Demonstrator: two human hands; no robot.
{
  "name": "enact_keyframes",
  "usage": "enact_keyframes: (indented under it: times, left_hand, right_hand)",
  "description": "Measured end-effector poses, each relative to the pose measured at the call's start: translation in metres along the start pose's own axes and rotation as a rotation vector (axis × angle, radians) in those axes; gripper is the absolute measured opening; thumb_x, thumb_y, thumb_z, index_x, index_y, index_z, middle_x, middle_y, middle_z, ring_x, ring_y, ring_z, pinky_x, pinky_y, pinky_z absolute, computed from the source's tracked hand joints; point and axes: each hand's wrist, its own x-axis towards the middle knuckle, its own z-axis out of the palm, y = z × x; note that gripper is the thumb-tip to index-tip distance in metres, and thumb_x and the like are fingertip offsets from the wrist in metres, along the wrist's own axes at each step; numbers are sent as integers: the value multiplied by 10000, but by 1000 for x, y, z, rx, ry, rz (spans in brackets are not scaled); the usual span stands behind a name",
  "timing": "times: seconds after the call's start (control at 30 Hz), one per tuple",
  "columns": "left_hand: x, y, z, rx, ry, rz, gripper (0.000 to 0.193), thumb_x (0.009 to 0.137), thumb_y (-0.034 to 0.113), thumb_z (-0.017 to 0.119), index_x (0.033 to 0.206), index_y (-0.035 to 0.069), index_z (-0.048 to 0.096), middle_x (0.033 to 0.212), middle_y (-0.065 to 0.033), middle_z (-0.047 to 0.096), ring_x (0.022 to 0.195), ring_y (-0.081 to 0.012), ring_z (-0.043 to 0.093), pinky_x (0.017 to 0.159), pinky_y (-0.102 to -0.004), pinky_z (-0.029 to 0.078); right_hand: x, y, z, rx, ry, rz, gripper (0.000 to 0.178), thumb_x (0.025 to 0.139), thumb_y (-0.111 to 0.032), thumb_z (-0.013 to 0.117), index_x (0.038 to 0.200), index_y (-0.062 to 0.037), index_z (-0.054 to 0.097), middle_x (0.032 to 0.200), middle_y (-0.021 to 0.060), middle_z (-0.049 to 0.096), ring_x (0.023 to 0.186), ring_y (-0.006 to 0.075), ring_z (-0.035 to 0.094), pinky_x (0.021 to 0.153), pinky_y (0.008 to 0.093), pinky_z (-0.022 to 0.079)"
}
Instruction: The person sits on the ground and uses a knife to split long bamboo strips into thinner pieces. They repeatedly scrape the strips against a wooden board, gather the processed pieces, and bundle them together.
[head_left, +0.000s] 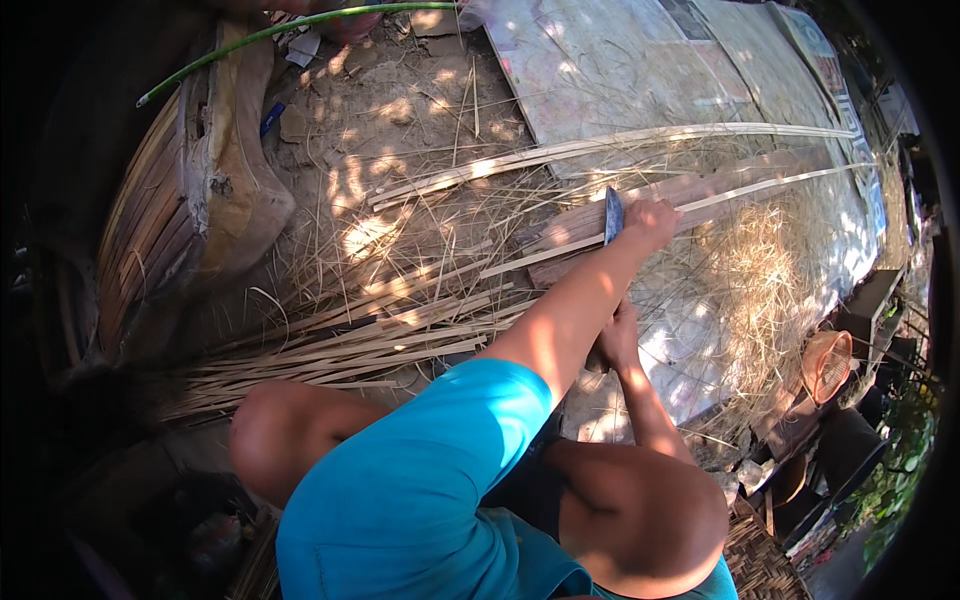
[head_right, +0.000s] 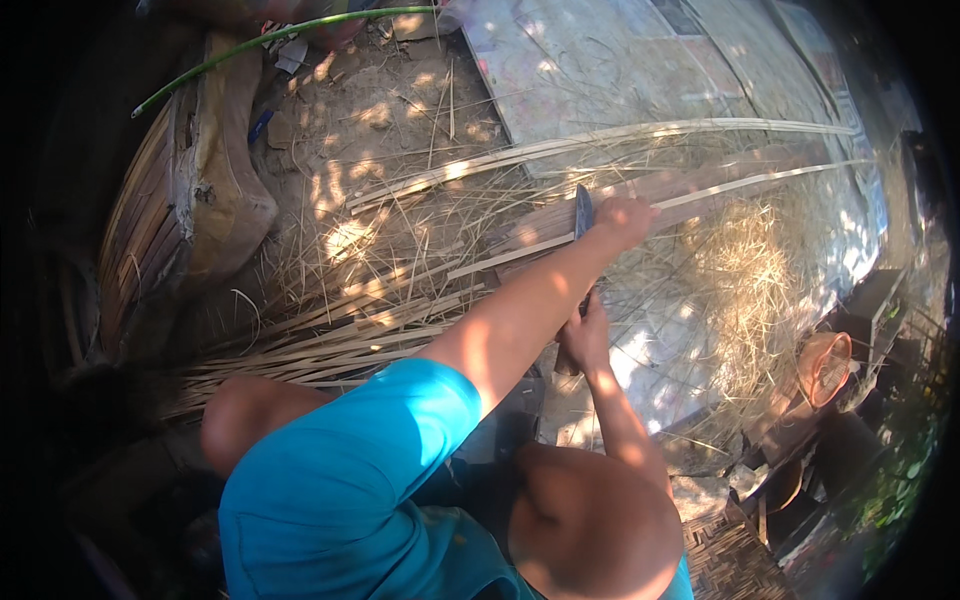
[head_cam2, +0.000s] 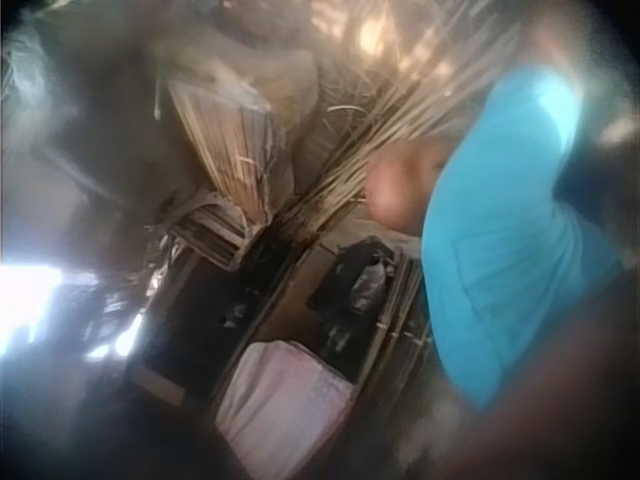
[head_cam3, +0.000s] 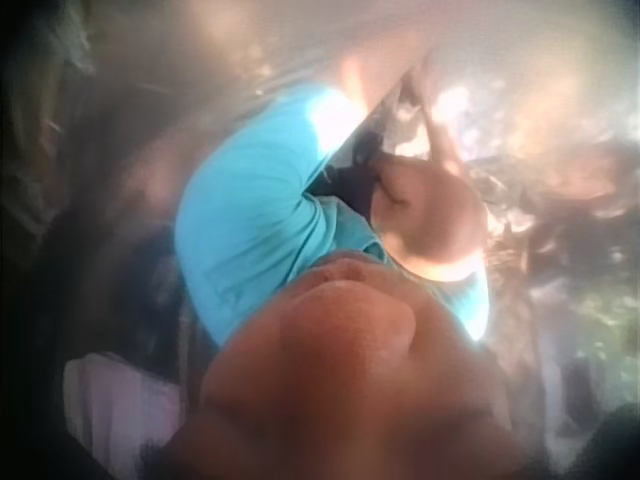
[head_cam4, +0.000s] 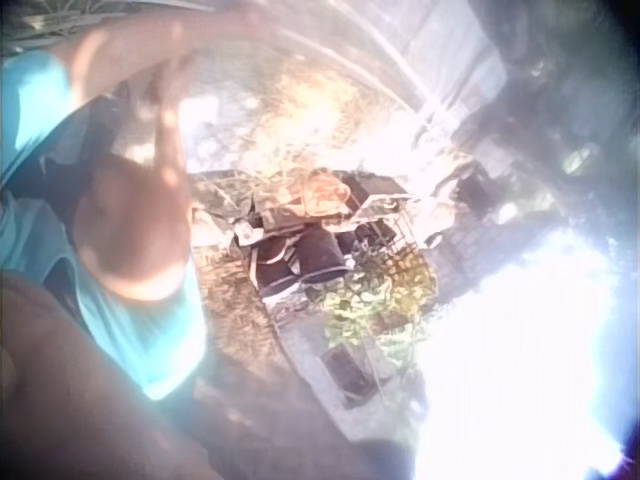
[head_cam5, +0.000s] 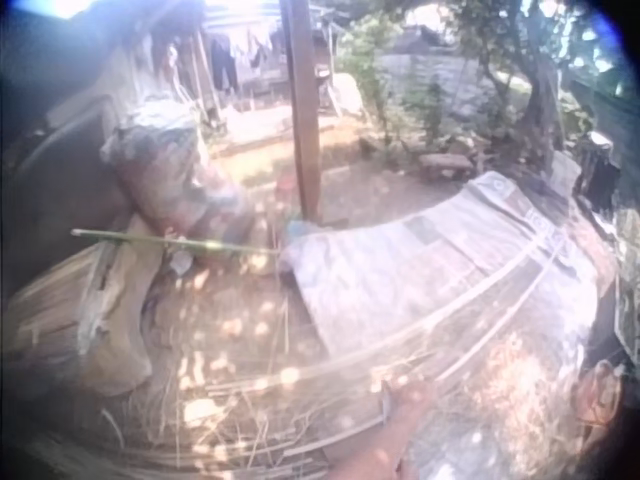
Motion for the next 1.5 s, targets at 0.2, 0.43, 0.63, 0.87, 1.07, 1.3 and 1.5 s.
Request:
enact_keyframes:
  times: [0.2, 0.43, 0.63, 0.87, 1.07, 1.3, 1.5]
  left_hand:
    - [-6, -2, 2, -10, 20, -43, 474, 1085, 400, 392, 1190, 30, 669, 1136, -153, 727, 1076, -328, 696, 927, -455, 533]
    - [-40, -56, -96, 555, 12, 318, 420, 1060, 367, 478, 1140, -3, 661, 1224, -200, 602, 1030, -374, 663, 870, -467, 556]
    - [-189, -169, -154, 510, -692, 14, 753, 1088, 554, 212, 1107, -25, 692, 1062, -263, 705, 1108, -454, 642, 1050, -552, 455]
    - [-282, -226, -41, -435, -21, -60, 407, 1085, 352, 471, 949, 11, 647, 711, -94, 634, 668, -178, 577, 659, -353, 488]
    - [-281, -202, -56, -40, -10, -109, 347, 1024, 311, 484, 1035, 20, 673, 948, -253, 714, 936, -483, 660, 827, -525, 515]
    - [-290, -200, -45, 247, -56, -83, 449, 1083, 416, 357, 1025, 2, 521, 746, -329, 649, 779, -525, 657, 745, -620, 515]
    - [-276, -205, -53, -288, -179, -227, 553, 1087, 425, 378, 814, 9, 618, 703, -155, 636, 677, -338, 603, 690, -463, 481]
  right_hand:
    - [-45, 20, 35, -143, -396, -13, 332, 1030, -251, 571, 1251, -9, 520, 920, 115, 683, 748, 187, 680, 688, 331, 579]
    - [-31, 4, 8, -128, 80, 92, 401, 971, -173, 621, 1302, -9, 464, 901, 160, 649, 695, 231, 680, 633, 391, 576]
    - [-35, -22, -82, -1076, 415, -273, 574, 886, -118, 634, 1411, -24, 422, 1024, 267, 580, 858, 491, 656, 705, 519, 566]
    - [-17, -12, -24, -1070, 171, -233, 448, 1047, -414, 497, 1378, -114, 471, 1045, 288, 639, 862, 460, 687, 694, 542, 556]
    - [1, -5, -70, -962, 401, -240, 419, 1049, -422, 491, 1367, -151, 517, 896, 287, 662, 826, 474, 681, 712, 547, 555]
    - [0, -11, -99, -1019, 607, -257, 332, 1029, -385, 552, 1230, -121, 582, 814, 230, 679, 752, 441, 680, 621, 547, 523]
    - [-17, -28, -81, -886, 448, -239, 299, 1028, -318, 552, 1197, -74, 580, 842, 252, 679, 810, 468, 673, 728, 566, 527]
